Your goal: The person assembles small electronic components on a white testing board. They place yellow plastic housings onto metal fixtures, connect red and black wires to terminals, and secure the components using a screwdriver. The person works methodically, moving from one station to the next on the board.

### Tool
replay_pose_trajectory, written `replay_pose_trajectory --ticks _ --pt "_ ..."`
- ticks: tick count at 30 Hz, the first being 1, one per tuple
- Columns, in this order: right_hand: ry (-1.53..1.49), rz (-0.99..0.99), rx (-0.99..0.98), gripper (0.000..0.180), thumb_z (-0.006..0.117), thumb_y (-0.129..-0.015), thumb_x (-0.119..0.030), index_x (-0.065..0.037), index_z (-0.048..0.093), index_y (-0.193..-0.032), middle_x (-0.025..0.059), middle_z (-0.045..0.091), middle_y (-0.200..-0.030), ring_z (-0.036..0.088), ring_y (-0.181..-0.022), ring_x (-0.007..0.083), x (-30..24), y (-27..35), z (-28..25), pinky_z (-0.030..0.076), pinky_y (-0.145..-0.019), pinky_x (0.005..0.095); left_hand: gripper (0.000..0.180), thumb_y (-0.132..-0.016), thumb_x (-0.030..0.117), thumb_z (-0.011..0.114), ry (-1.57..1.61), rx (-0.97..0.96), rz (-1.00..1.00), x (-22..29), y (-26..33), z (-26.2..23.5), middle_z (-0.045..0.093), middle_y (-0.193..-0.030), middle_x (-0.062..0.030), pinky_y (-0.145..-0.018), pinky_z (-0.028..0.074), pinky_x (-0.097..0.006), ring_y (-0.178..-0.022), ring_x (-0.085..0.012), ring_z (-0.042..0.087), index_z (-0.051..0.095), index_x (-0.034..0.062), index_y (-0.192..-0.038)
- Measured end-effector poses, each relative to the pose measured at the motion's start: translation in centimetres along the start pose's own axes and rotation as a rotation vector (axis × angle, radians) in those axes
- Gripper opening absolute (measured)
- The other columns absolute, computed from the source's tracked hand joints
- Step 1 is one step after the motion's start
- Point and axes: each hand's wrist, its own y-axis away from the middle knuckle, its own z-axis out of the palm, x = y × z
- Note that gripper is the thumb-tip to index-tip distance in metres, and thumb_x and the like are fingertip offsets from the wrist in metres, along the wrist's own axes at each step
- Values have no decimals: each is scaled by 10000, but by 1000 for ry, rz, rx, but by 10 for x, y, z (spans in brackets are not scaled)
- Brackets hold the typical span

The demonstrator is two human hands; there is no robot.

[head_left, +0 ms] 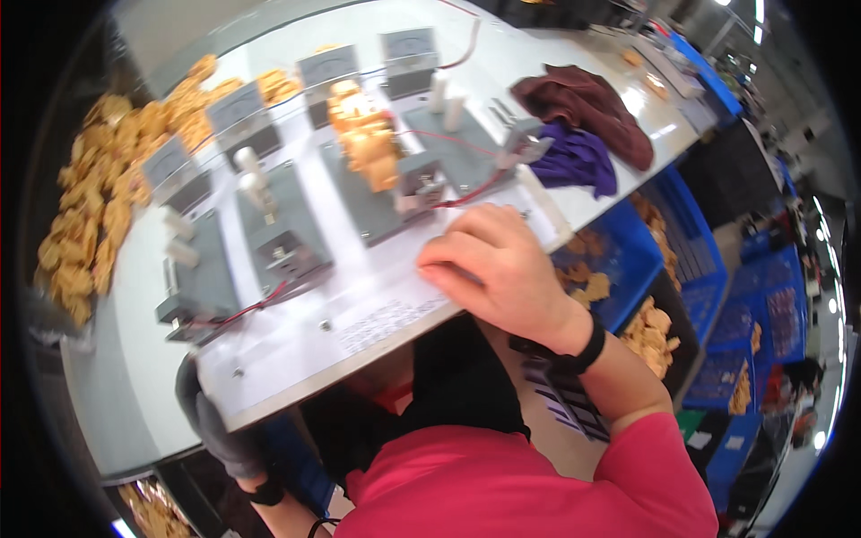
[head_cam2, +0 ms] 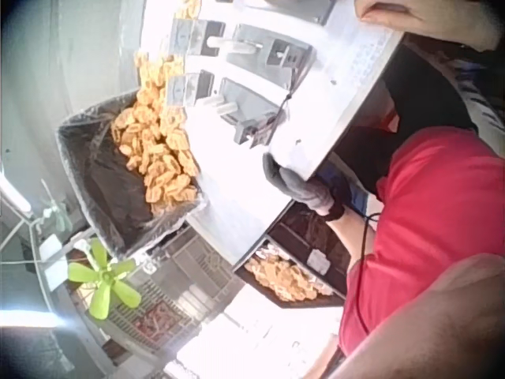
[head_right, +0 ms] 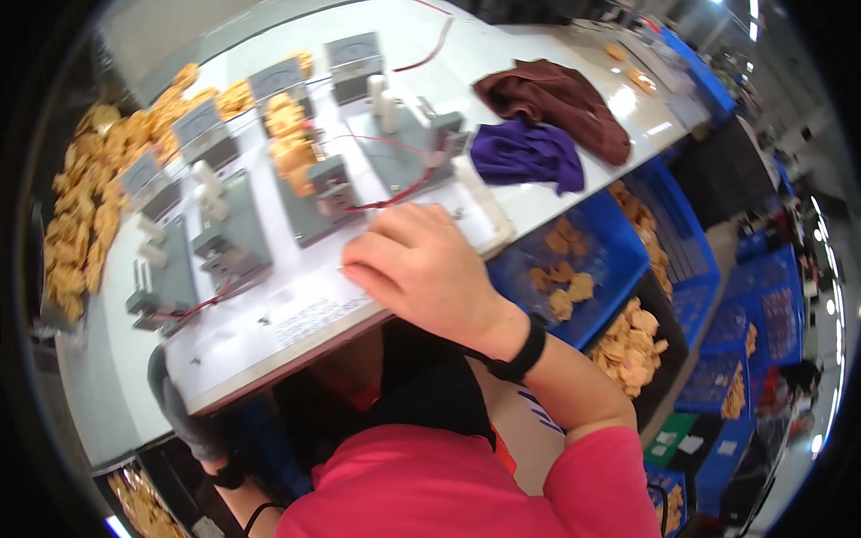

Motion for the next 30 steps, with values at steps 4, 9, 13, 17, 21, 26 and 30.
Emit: replay_pose_trajectory --ticks 4,9,13,17,21,26,30 --pt "-18 -3 -24 112 776 -795 -141 -112 699 -871 23 596 -820 556 -780 241 -3 -2 3 416 -743 362 576 -1005 379 410 3 -8 -8 7 3 0 523 -1344 -168 -1051 428 -415 -1215 -265 537 430 -45 -1394" --pt "-5 -9 -12 122 786 -783 -133 -105 697 -862 21 622 -829 563 -782 240 -2 1 3 409 -744 363 540 -992 342 411 -43 0 20 11 4 6 534 -1317 -160 -1038 435 -405 -1186 -256 547 447 -33 -1378" --pt "-35 57 -8 186 780 -803 -163 -117 673 -948 11 608 -877 586 -832 217 -3 5 -2 428 -772 351 543 -970 349 441 -26 -3 0 11 2 9 548 -1310 -148 -1036 423 -383 -1192 -236 536 480 -34 -1353" --pt "-310 253 87 339 772 -835 -168 -84 612 -1122 39 617 -953 576 -847 182 -5 5 -5 445 -811 319 530 -941 277 505 -69 3 6 33 0 11 553 -1327 -150 -1057 401 -387 -1210 -244 528 485 -36 -1368" --pt "-476 292 186 454 760 -861 -172 -75 552 -1253 58 596 -1034 552 -880 156 -5 -7 -2 447 -844 295 453 -969 93 491 -146 55 104 89 -11 0 510 -1402 -166 -1153 349 -419 -1306 -262 485 449 -36 -1402" --pt "-545 254 123 485 756 -866 -151 -69 548 -1297 69 623 -1093 595 -947 165 -2 -15 -1 465 -855 306 623 -846 141 640 -574 -507 513 227 -57 69 494 -1449 -177 -1175 279 -428 -1381 -277 439 458 -17 -1421" --pt "-620 217 196 366 756 -863 -132 -48 611 -1189 56 649 -1015 595 -845 146 -4 -19 5 485 -773 287 615 -734 67 716 -912 -860 1046 244 -124 172 570 -1323 -138 -1048 436 -418 -1225 -343 529 577 96 -1332"
